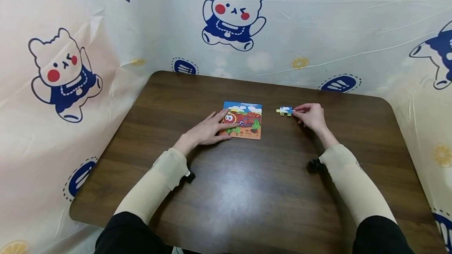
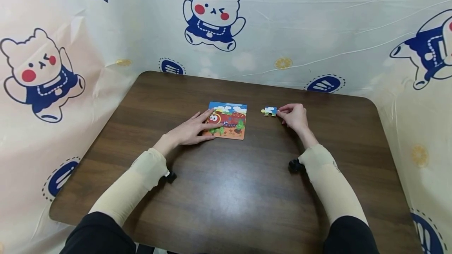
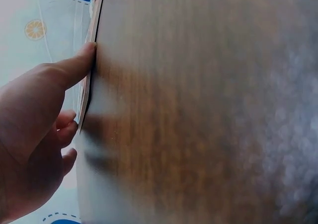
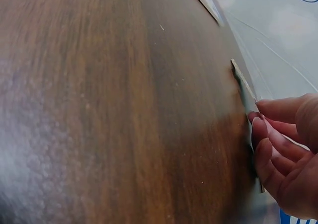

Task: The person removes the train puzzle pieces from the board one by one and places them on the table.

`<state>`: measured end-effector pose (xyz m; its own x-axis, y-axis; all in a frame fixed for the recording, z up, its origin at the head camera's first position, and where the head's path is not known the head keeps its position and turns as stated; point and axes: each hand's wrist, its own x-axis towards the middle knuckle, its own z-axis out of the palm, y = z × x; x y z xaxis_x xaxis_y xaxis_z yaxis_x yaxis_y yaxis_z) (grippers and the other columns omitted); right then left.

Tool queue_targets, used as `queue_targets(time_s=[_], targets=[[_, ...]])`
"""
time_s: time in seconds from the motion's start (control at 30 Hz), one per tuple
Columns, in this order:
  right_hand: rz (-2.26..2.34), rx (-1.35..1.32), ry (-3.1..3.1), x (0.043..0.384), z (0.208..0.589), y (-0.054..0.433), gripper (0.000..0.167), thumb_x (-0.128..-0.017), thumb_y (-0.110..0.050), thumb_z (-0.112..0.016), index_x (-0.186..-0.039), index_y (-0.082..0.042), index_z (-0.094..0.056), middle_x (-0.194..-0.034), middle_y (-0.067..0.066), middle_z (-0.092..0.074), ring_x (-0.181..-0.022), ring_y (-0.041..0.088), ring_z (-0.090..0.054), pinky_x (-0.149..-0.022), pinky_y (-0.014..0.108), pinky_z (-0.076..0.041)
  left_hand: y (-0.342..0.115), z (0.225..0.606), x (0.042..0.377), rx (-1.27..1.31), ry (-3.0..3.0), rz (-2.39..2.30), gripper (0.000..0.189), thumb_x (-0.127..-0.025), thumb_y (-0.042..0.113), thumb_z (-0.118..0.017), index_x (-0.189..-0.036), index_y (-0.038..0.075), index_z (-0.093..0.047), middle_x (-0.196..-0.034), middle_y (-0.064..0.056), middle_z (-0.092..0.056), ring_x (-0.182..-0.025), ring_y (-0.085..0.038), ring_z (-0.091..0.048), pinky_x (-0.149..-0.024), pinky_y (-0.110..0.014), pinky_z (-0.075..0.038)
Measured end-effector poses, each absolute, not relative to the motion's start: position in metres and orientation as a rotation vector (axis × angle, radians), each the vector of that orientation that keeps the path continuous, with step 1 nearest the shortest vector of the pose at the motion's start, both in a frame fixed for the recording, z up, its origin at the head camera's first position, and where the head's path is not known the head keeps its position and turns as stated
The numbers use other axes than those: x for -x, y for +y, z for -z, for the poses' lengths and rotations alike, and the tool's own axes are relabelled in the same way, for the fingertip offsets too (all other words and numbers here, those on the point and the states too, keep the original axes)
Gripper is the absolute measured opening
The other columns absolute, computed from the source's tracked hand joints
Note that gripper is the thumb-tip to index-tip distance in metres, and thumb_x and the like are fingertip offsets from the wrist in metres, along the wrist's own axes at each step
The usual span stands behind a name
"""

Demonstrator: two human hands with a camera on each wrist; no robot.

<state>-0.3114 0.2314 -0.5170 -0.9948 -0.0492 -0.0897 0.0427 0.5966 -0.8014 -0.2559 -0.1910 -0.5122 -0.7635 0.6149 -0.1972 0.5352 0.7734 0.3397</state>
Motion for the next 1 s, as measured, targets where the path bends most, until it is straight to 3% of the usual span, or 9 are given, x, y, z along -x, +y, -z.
queue_targets(time_s=[0.47, 0.67, 0.73, 0.93, 1.0], targets=[[1.377, -0.004, 2.744, 0.309, 0.517, 0.230, 0.027, -0.103, -0.019, -0.080, -0.118, 0.004, -0.081, -0.095, 0.024, -0.079, -0.057, 0.008, -0.063, -0.048, 0.025, -0.053, -0.192, 0.513, 0.257, -0.892, 2.674, -0.384, 0.059, -0.113, 0.054, -0.057, -0.168, 0.037, -0.045, -0.188, -0.014, -0.002, -0.175, -0.034, -0.007, -0.143, -0.056, -0.007], [1.450, 0.012, 2.762, 0.307, 0.514, 0.217, 0.022, -0.102, -0.015, -0.080, -0.115, 0.003, -0.082, -0.085, 0.012, -0.078, -0.056, 0.007, -0.063, -0.047, 0.024, -0.053, -0.192, 0.515, 0.257, -0.905, 2.673, -0.409, 0.060, -0.113, 0.054, -0.057, -0.169, 0.038, -0.044, -0.188, -0.013, -0.004, -0.176, -0.032, -0.005, -0.143, -0.056, -0.006], [1.494, 0.030, 2.729, 0.307, 0.513, 0.209, 0.023, -0.102, -0.015, -0.079, -0.117, 0.003, -0.081, -0.089, 0.011, -0.080, -0.057, 0.006, -0.065, -0.048, 0.023, -0.055, -0.192, 0.516, 0.257, -0.910, 2.672, -0.427, 0.060, -0.113, 0.053, -0.058, -0.169, 0.039, -0.043, -0.188, -0.013, -0.004, -0.176, -0.031, -0.004, -0.143, -0.056, -0.006], [1.607, 0.142, 2.585, 0.307, 0.511, 0.180, 0.030, -0.105, -0.014, -0.076, -0.127, 0.005, -0.078, -0.113, 0.031, -0.080, -0.059, 0.004, -0.069, -0.052, 0.025, -0.058, -0.194, 0.516, 0.256, -0.886, 2.678, -0.482, 0.065, -0.112, 0.053, -0.060, -0.171, 0.041, -0.038, -0.188, -0.012, -0.003, -0.176, -0.030, -0.003, -0.142, -0.057, -0.007], [1.612, 0.180, 2.553, 0.307, 0.511, 0.169, 0.030, -0.106, -0.015, -0.075, -0.130, 0.004, -0.077, -0.116, 0.032, -0.080, -0.059, 0.005, -0.070, -0.052, 0.025, -0.059, -0.194, 0.515, 0.255, -0.858, 2.681, -0.488, 0.066, -0.111, 0.055, -0.059, -0.172, 0.040, -0.036, -0.188, -0.013, -0.004, -0.176, -0.030, -0.003, -0.142, -0.057, -0.007]])
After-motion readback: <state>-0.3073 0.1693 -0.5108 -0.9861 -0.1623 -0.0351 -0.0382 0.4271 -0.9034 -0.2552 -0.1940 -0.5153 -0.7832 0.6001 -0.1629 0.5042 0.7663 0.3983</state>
